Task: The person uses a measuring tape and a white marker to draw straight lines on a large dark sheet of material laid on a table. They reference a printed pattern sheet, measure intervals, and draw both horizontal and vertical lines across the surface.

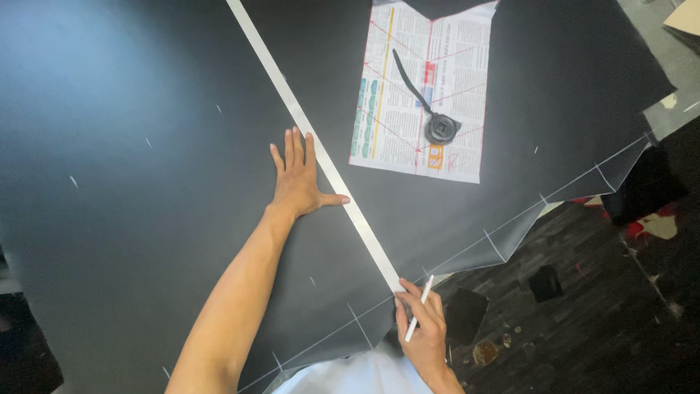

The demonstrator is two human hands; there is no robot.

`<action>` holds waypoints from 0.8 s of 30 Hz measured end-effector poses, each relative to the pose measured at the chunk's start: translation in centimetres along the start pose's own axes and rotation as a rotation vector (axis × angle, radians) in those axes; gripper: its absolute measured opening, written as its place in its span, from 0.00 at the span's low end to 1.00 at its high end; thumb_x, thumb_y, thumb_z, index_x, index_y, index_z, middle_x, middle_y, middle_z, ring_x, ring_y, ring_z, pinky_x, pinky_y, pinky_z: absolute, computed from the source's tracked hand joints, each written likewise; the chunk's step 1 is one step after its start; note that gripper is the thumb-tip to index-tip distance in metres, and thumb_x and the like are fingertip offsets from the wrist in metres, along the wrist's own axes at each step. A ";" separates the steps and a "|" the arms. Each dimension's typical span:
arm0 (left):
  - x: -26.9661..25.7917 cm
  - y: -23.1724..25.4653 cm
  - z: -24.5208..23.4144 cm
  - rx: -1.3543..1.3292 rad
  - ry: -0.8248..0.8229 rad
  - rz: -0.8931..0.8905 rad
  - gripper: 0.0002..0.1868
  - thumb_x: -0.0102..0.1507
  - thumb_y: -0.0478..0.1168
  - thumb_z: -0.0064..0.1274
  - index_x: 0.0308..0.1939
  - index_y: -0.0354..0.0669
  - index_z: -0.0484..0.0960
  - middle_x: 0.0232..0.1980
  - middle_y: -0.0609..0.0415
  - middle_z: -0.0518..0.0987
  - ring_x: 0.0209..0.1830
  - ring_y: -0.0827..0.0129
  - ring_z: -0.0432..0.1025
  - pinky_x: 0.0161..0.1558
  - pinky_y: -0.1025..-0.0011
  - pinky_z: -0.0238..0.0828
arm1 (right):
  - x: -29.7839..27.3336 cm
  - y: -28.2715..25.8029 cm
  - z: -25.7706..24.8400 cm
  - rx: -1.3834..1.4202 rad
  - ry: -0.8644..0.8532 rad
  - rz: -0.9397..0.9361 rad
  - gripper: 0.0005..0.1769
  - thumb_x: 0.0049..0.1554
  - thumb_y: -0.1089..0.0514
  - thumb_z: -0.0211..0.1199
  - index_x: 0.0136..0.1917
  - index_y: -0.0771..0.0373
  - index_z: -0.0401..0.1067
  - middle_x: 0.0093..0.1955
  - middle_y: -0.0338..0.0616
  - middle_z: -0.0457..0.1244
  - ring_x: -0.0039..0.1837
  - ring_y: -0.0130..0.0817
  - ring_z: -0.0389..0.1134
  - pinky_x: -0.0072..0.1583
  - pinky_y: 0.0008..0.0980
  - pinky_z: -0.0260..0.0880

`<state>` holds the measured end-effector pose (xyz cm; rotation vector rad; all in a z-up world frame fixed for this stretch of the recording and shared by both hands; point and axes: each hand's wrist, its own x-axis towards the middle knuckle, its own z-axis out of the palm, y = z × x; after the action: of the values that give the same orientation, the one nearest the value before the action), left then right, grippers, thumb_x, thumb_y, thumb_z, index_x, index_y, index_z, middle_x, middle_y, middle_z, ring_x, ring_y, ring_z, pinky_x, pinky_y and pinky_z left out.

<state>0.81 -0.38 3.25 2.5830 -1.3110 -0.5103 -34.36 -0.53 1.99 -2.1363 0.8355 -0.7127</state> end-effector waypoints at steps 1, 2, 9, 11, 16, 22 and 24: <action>0.1 -0.1 0.0 -0.009 0.008 0.006 0.86 0.38 0.75 0.70 0.77 0.22 0.37 0.80 0.23 0.33 0.82 0.41 0.19 0.73 0.38 0.09 | 0.1 0.1 0.1 -0.007 0.010 -0.015 0.11 0.51 0.69 0.68 0.49 0.65 0.77 0.59 0.46 0.71 0.57 0.42 0.69 0.54 0.36 0.72; 0.0 -0.1 0.0 -0.019 0.011 0.011 0.86 0.38 0.75 0.70 0.77 0.22 0.37 0.80 0.24 0.33 0.82 0.42 0.19 0.73 0.38 0.08 | 0.1 0.1 0.1 -0.007 0.007 -0.014 0.11 0.51 0.69 0.68 0.49 0.65 0.77 0.59 0.46 0.71 0.57 0.42 0.69 0.53 0.36 0.72; -0.1 -0.6 0.3 -0.033 0.035 0.026 0.85 0.38 0.75 0.70 0.77 0.23 0.37 0.81 0.26 0.33 0.82 0.44 0.19 0.73 0.38 0.07 | 0.1 -0.1 0.1 0.016 -0.016 0.032 0.09 0.51 0.68 0.67 0.48 0.65 0.77 0.59 0.46 0.71 0.56 0.42 0.68 0.44 0.29 0.74; -0.2 -0.7 0.4 -0.061 0.038 0.033 0.85 0.38 0.75 0.70 0.77 0.23 0.37 0.81 0.27 0.33 0.82 0.44 0.19 0.73 0.38 0.06 | 0.0 0.0 0.0 0.004 -0.016 0.012 0.09 0.52 0.68 0.67 0.48 0.65 0.77 0.59 0.45 0.71 0.57 0.41 0.67 0.45 0.30 0.73; -0.1 -0.6 0.3 -0.064 0.027 0.026 0.86 0.37 0.75 0.70 0.77 0.23 0.37 0.81 0.27 0.32 0.82 0.44 0.18 0.73 0.37 0.06 | 0.1 -0.1 0.1 -0.028 -0.008 -0.016 0.09 0.52 0.68 0.67 0.48 0.66 0.77 0.59 0.44 0.71 0.56 0.40 0.67 0.48 0.32 0.73; 0.2 -0.7 0.6 -0.037 0.023 0.028 0.86 0.37 0.75 0.70 0.77 0.22 0.37 0.81 0.25 0.32 0.82 0.42 0.19 0.72 0.36 0.08 | 0.2 -0.3 0.0 -0.039 0.009 -0.047 0.09 0.51 0.69 0.68 0.48 0.66 0.76 0.59 0.45 0.70 0.57 0.42 0.67 0.54 0.36 0.71; 0.4 -0.8 0.6 -0.020 0.008 0.016 0.87 0.37 0.76 0.70 0.77 0.23 0.37 0.81 0.25 0.32 0.82 0.41 0.19 0.72 0.35 0.08 | 0.1 -0.3 0.0 -0.037 0.005 -0.046 0.10 0.51 0.69 0.68 0.48 0.66 0.76 0.59 0.46 0.70 0.57 0.43 0.67 0.54 0.36 0.70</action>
<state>1.33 -0.25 2.34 2.5540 -1.3155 -0.5067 -34.14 -0.43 2.26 -2.1937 0.8101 -0.7321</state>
